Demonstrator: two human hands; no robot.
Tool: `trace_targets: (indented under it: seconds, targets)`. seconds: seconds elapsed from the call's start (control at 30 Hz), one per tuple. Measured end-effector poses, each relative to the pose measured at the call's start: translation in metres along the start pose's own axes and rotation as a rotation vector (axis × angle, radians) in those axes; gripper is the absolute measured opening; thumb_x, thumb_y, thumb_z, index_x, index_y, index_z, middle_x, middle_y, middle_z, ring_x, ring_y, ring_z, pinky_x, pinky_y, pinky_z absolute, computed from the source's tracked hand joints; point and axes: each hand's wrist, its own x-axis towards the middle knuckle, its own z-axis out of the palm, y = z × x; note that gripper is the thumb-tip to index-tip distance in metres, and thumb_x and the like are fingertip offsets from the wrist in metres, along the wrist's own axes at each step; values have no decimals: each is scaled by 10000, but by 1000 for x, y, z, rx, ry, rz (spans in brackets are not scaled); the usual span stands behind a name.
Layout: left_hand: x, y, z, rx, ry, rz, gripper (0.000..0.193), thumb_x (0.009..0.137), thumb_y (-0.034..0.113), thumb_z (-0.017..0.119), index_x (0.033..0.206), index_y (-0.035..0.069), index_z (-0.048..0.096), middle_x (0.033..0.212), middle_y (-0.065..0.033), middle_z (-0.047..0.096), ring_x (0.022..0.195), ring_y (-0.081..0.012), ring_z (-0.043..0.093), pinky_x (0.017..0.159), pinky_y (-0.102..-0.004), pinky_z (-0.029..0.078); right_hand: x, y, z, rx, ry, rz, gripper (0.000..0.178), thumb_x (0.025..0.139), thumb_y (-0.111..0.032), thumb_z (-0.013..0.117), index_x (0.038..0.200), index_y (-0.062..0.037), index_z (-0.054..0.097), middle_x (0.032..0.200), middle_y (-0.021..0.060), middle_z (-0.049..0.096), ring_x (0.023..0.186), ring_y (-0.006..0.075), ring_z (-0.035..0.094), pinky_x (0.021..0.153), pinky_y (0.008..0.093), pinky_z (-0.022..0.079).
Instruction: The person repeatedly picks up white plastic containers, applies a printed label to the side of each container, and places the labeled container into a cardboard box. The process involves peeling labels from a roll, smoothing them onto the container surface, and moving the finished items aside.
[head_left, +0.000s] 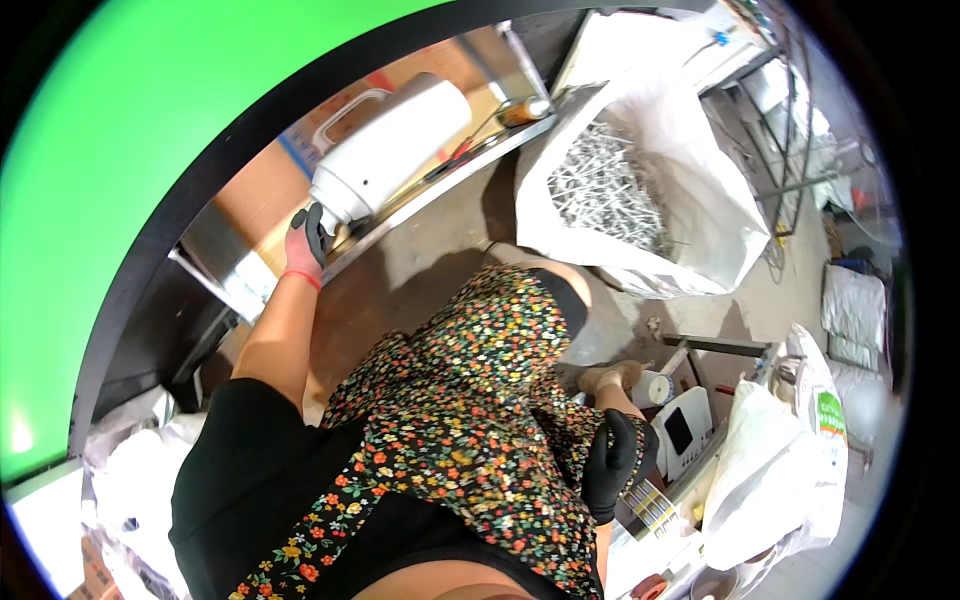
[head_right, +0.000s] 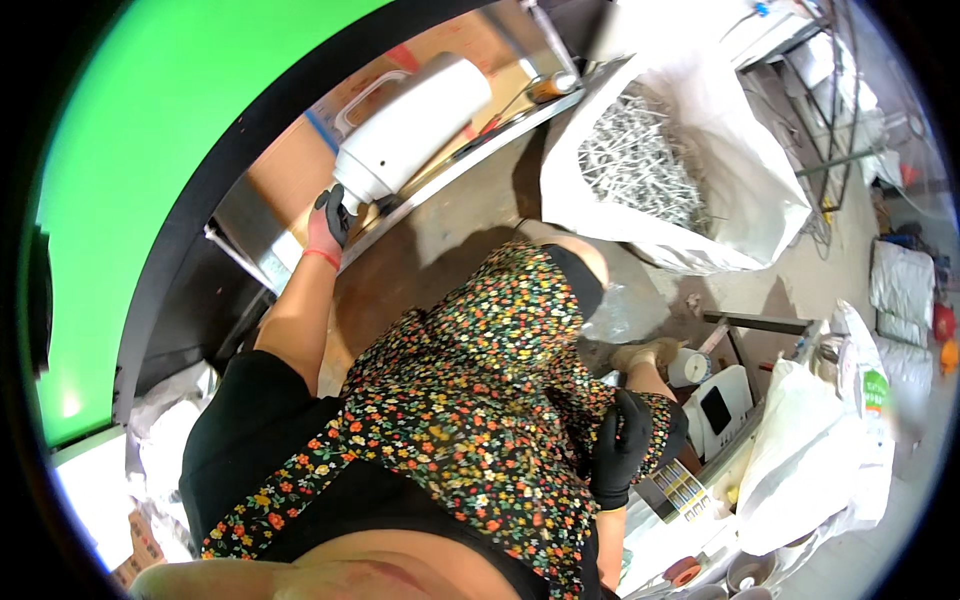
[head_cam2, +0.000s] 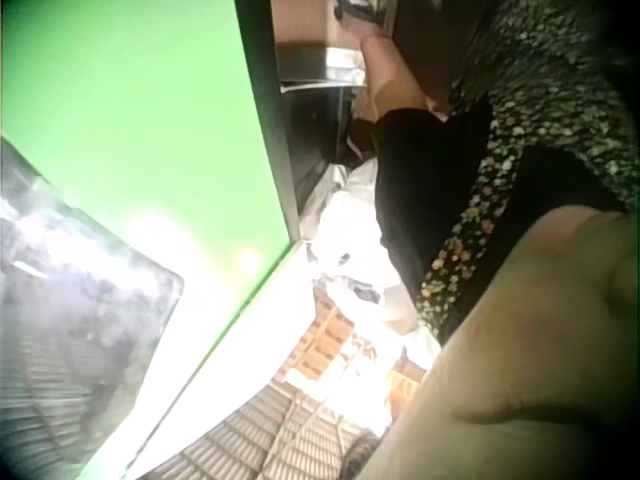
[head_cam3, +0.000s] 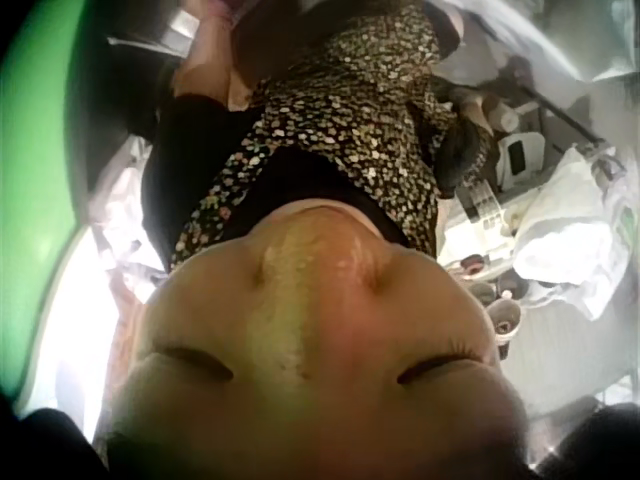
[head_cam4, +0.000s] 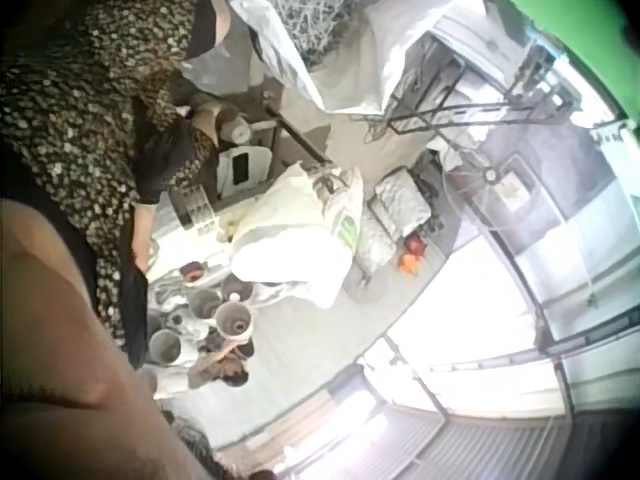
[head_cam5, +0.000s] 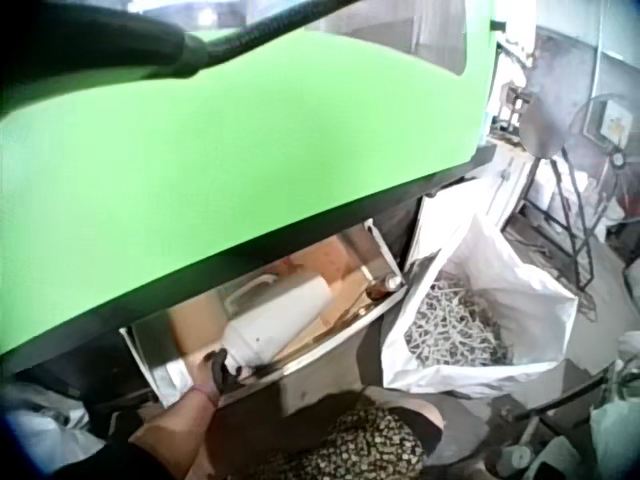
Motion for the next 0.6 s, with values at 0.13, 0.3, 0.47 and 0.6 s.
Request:
trace_targets:
  seconds: [0.13,0.3,0.47,0.6]
  targets:
    - [-77,100,133,7,-215,84,252,908,199,601,1094,28,590,975,-53,614,846,-158,609,676,-298,521,19,-20,-25,-66,52,-45,291,788,69,620,1070,-3,627,1048,171,622,1000,327,586,871,392,467]
    - [-152,152,256,426,-581,781,216,889,54,586,1097,0,612,1079,-96,600,1011,-211,576,890,-365,469,58,-34,-53,-257,318,-292,412,746,5,678,1147,7,582,1136,192,581,1057,383,558,917,438,452]
    - [-268,193,302,398,-1132,1622,392,643,28,749,1020,29,642,1044,-122,568,1021,-372,546,925,-468,452,55,-32,-63,72,372,-94,480,749,-36,701,1207,-8,558,1081,175,615,1013,346,597,879,395,476]
    - [-287,171,309,41,-1261,1280,789,576,249,886,1237,17,523,1211,-121,499,1099,-341,522,970,-472,433,7,10,-44,394,348,90,318,776,-21,683,1091,-18,638,1010,140,646,940,282,630,825,338,489]
